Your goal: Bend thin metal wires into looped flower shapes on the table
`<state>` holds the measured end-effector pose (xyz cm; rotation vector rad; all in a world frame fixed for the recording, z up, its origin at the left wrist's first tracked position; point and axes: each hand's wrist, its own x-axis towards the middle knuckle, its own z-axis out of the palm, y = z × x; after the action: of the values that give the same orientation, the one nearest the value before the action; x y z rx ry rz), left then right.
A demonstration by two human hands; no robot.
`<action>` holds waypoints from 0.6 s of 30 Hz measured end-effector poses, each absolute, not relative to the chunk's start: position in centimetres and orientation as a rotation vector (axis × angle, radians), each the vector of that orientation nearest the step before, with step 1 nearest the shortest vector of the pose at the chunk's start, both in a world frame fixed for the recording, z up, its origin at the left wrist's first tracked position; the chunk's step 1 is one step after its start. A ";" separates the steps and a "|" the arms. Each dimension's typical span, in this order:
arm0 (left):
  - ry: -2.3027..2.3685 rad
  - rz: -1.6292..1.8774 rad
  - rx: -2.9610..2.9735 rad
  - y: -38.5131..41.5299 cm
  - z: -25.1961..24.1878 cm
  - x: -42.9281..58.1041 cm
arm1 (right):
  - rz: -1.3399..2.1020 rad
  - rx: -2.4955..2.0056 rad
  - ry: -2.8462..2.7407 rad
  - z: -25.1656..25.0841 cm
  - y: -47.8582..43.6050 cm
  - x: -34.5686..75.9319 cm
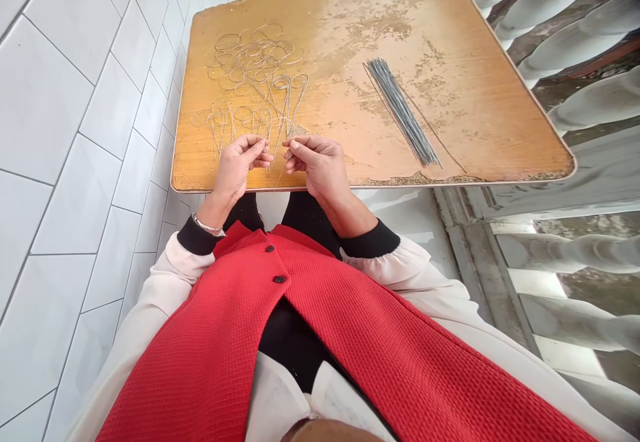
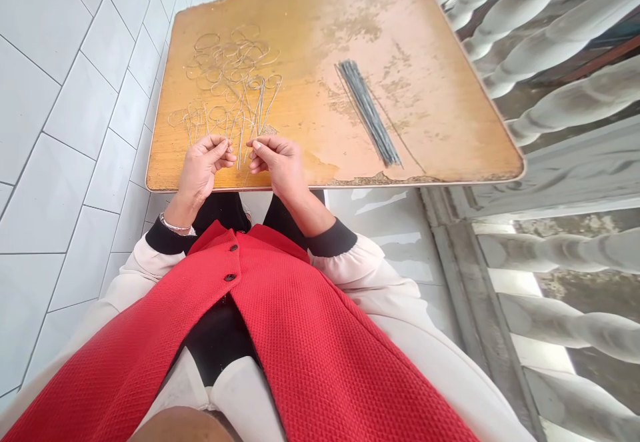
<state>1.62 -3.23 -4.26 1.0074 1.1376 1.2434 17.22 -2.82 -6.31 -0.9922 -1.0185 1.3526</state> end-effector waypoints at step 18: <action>1.036 1.275 0.971 -3.8 -6.4 2.9 | 1.361 -0.977 -0.909 -6.6 -2.6 16.7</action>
<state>2.91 -3.78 -6.36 0.9707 1.0359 1.2746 16.69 -2.58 -6.61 -0.9773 -0.9087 1.3614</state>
